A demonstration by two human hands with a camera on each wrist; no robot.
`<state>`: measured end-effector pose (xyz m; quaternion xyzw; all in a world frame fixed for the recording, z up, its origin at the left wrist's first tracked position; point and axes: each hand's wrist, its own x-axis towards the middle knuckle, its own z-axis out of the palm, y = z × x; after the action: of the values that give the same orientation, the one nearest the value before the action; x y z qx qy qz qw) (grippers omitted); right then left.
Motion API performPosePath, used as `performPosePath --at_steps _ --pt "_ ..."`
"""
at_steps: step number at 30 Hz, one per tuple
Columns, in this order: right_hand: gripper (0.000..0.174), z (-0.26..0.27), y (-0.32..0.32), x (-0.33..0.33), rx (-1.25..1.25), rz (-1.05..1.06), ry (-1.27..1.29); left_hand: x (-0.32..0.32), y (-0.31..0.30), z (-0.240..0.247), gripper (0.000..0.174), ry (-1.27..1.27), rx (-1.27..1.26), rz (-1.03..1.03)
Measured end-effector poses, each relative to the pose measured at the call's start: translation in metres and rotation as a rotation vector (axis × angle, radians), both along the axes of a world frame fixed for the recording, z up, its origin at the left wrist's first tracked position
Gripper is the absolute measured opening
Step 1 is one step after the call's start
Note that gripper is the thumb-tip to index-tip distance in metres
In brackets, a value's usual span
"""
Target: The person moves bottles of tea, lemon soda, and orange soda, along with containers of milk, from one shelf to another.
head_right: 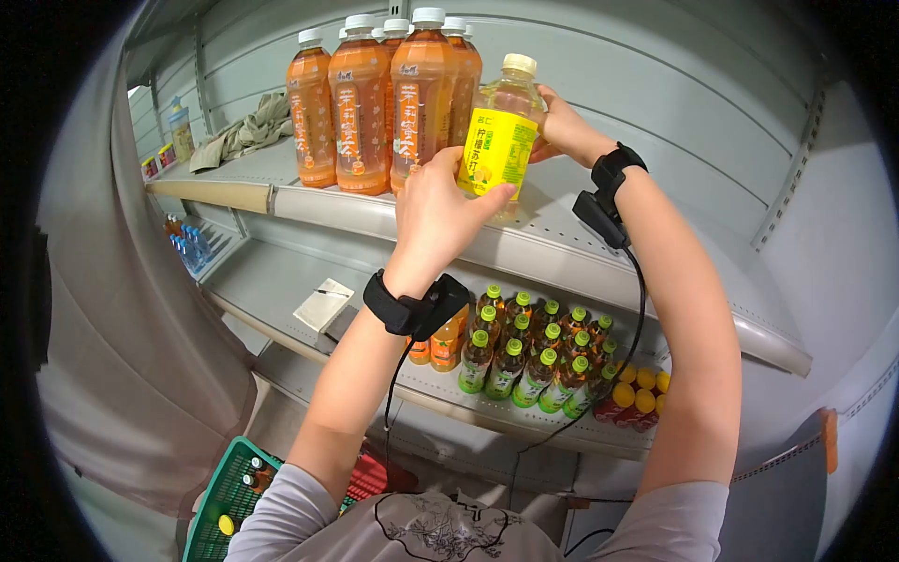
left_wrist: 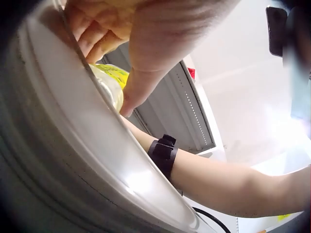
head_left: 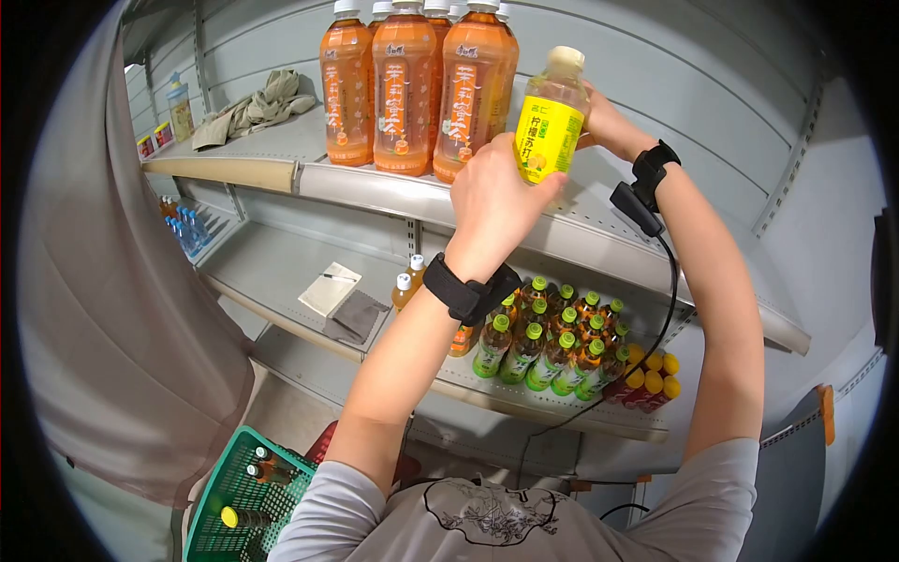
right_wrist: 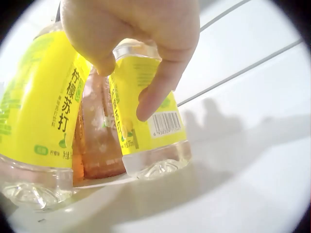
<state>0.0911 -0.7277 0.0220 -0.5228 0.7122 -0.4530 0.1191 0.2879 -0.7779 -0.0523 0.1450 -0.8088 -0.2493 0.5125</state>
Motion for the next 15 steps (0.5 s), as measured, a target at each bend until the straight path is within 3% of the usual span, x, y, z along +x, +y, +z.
performPosePath --at_steps 4,7,12,15 --pt "0.063 0.007 0.016 0.006 0.067 0.033 -0.070 -0.006 -0.001 -0.003 0.050 -0.002 -0.045 0.094" --pt "0.060 0.010 0.024 0.019 0.112 -0.071 -0.017 -0.008 -0.002 -0.003 0.053 -0.006 -0.070 0.113" --pt "0.052 0.014 0.035 0.045 -0.027 -0.310 -0.026 -0.005 0.001 0.001 0.056 -0.040 -0.099 0.133" --pt "0.051 0.018 0.046 0.061 -0.100 -0.326 0.036 -0.002 0.000 0.004 0.055 -0.111 -0.086 0.119"
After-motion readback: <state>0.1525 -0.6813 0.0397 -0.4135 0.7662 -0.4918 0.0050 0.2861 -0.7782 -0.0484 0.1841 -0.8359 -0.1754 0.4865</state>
